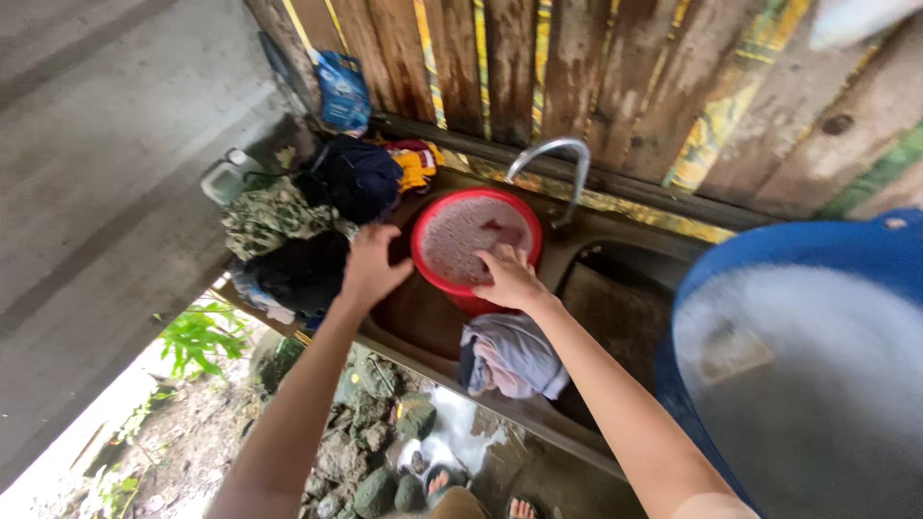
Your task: The person rinses laundry in a basin and a sink, places garments onto plastic hangers, and hangs the hangers on a clothesline in an outdoor area.
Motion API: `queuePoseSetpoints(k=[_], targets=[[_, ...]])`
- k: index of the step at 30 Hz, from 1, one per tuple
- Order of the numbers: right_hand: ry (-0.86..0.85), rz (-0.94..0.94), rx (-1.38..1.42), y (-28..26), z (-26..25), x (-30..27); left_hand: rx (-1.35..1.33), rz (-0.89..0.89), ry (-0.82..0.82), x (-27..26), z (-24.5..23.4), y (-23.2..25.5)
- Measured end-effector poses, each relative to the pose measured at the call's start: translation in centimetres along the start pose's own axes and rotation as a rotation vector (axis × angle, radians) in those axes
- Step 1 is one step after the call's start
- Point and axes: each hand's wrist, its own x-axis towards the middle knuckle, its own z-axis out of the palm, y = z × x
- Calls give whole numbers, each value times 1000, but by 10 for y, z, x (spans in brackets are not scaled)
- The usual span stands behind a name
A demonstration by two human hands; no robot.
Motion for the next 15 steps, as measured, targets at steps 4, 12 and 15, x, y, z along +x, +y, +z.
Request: queuePoseSetpoints(k=[4,12,15], targets=[[181,-327,-31,-10,32,84,292,-267,-106,58,-48,-28],[146,-125,350,-36,96,203,635,-351,-295,141,-35,-78],[207,-34,446,-42,125,276,678,-444,-394,168,-24,-82]])
